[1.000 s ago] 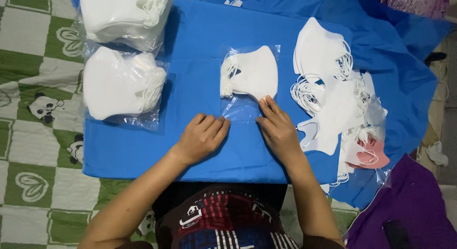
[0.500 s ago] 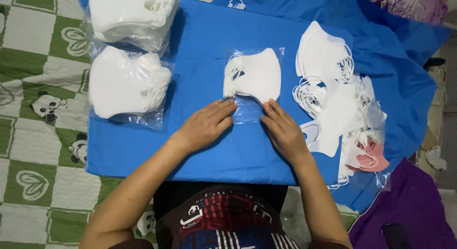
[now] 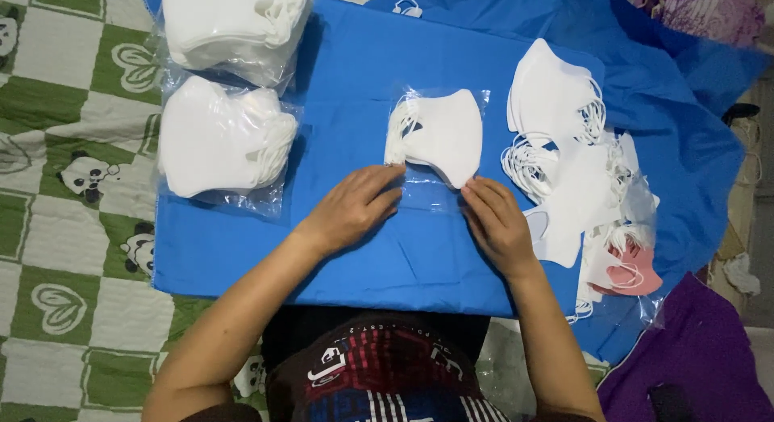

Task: Folding white face masks, stacking them, and placing them into clear plastic bags.

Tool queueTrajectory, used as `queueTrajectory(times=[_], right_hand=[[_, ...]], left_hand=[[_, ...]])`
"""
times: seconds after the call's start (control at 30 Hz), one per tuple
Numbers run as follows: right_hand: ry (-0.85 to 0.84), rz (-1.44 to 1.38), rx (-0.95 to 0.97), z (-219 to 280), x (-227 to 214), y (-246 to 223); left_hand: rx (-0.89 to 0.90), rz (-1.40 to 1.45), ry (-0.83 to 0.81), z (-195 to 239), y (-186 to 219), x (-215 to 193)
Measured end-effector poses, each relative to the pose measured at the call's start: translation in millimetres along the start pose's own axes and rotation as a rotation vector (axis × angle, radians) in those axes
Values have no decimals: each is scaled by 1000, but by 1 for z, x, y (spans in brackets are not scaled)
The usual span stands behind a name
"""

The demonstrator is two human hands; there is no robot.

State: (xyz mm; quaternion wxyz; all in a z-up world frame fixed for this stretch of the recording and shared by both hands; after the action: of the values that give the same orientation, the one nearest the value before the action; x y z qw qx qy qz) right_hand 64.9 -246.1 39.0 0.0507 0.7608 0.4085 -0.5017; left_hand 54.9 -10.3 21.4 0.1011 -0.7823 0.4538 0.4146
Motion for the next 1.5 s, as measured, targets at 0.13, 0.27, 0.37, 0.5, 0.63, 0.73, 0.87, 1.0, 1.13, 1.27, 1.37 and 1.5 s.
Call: queueTrajectory(times=[0.13,0.27,0.37,0.5,0.63,0.73,0.87,1.0,1.13,1.27,1.37,1.5], right_hand=[[0,35,-6,-4,0,0],[7,26,-18,-6,-2,2],[13,-25,18,-4,-1,8],[43,-180,145,2,0,25],[105,-222,157,7,1,34],[91,-292,278,8,5,44],[80,-325,368,8,8,52],[14,-407,549,0,7,55],[-50,-413,691,-12,4,52],[-113,-445,922,-24,1,49],[-195,-414,1022,-27,4,55],[-251,-367,1044,-28,8,61]], left_hand=[[21,-87,36,-2,-1,0],[44,-109,41,-4,-1,-2],[67,-111,14,-5,-4,-6],[53,-30,-36,1,-12,-3],[-20,139,66,-3,-17,-5],[-143,120,64,1,-30,4],[-345,177,29,13,-45,20],[-504,206,16,1,-42,14],[-634,241,-21,-1,-40,13],[-730,209,-18,-2,-39,15],[-778,159,-40,-13,-34,9],[-822,60,-91,-17,-34,10]])
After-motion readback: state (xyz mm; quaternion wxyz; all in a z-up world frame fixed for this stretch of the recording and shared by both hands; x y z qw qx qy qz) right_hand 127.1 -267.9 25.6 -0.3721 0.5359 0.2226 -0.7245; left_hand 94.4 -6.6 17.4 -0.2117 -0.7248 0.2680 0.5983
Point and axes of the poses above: each hand's wrist, its own z-axis away from the middle knuckle, its own x-axis out of the palm, y = z × x, the point moved 5 cm from there along -z, towards the middle knuckle, and after that the axes turned 6 degrees about x, right-handed, at the moved point
